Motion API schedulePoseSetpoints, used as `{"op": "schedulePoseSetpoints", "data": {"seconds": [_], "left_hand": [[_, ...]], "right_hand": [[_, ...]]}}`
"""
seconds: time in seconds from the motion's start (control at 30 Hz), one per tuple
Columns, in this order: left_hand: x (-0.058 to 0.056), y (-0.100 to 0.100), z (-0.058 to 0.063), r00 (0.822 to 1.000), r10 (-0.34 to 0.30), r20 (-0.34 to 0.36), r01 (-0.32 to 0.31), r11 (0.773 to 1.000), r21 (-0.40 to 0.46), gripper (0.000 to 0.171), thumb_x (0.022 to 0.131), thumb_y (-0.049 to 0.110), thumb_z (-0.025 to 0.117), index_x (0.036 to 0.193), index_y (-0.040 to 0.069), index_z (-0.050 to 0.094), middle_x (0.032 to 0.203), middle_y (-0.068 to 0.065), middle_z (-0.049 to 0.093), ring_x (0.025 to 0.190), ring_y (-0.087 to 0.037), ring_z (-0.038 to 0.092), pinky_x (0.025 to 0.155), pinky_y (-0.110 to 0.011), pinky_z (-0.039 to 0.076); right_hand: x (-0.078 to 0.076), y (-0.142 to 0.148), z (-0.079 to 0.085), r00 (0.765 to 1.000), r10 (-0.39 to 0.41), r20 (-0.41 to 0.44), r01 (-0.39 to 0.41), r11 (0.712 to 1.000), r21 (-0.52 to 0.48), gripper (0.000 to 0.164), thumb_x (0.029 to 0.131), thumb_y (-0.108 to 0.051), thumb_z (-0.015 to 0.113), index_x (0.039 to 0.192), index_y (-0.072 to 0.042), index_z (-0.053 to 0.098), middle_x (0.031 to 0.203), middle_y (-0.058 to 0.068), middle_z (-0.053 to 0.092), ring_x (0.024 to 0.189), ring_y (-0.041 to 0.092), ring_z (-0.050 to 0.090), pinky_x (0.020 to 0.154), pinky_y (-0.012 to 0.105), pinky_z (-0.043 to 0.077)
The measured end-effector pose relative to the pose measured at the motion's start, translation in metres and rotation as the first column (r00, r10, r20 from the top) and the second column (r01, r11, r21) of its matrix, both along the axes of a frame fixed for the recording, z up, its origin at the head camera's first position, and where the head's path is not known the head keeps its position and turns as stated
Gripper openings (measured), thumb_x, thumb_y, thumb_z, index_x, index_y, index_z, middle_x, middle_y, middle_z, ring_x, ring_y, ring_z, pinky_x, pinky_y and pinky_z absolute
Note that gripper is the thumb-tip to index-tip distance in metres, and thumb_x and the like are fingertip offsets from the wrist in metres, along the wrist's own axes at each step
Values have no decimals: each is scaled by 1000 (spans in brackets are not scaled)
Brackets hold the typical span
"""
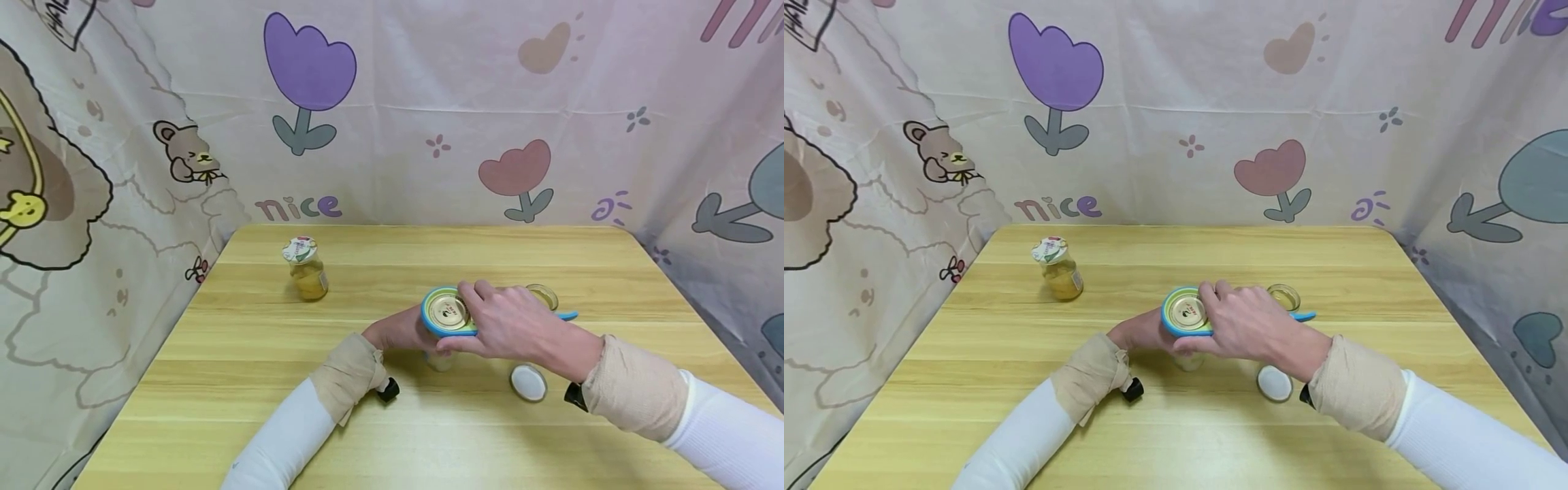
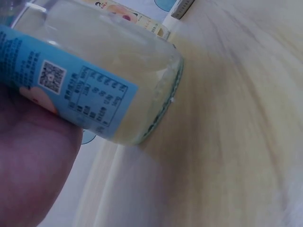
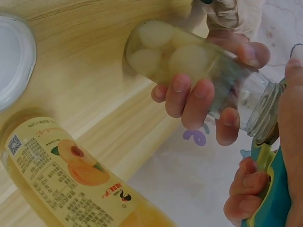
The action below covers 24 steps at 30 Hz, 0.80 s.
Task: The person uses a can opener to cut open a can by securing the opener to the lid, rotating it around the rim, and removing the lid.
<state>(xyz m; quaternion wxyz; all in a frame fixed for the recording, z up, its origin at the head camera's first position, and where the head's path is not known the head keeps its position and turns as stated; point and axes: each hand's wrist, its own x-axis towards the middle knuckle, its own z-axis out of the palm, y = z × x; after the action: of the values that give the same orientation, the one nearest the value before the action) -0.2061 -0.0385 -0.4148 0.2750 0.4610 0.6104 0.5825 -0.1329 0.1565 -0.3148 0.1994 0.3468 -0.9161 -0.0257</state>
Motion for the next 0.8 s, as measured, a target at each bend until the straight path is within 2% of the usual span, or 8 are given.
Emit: {"op": "schedulePoseSetpoints", "data": {"seconds": [0.27, 0.53, 0.63, 0.8], "left_hand": [[2, 1, 1, 1000, 12, -18, -12, 1000, 5, 73, 79, -8, 68, 140, 2, 31, 133, -17, 44, 118, -14, 45, 107, -34, 36], [13, -2, 22, 1000, 13, 15, -13, 1000, -2, 69, 81, -5, 67, 140, -1, 30, 133, -16, 45, 118, -12, 46, 107, -32, 35], [9, 0, 13, 1000, 20, 11, -20, 1000, 1, 71, 81, -3, 68, 141, 3, 30, 134, -14, 44, 120, -13, 45, 108, -33, 34], [7, 2, 10, 999, 36, -5, -35, 999, 4, 74, 80, -3, 69, 142, 4, 28, 135, -13, 44, 121, -13, 44, 108, -32, 34]], "right_hand": [[-1, 0, 2, 998, 27, -51, -26, 999, 25, 76, 74, -84, 47, 89, -10, 49, 65, -2, 45, 42, 11, 41, 35, 28, 38], [-1, -1, 7, 998, 42, -56, -40, 998, 48, 75, 75, -83, 47, 87, -10, 47, 64, -2, 44, 42, 10, 39, 35, 28, 39], [-1, -1, 9, 998, 37, -50, -34, 998, 61, 75, 75, -83, 46, 88, -9, 48, 64, -2, 44, 42, 10, 39, 35, 28, 39], [0, -1, 11, 999, 4, -41, -1, 997, 80, 77, 74, -85, 45, 88, -9, 48, 65, -2, 45, 43, 12, 41, 35, 28, 38]]}}
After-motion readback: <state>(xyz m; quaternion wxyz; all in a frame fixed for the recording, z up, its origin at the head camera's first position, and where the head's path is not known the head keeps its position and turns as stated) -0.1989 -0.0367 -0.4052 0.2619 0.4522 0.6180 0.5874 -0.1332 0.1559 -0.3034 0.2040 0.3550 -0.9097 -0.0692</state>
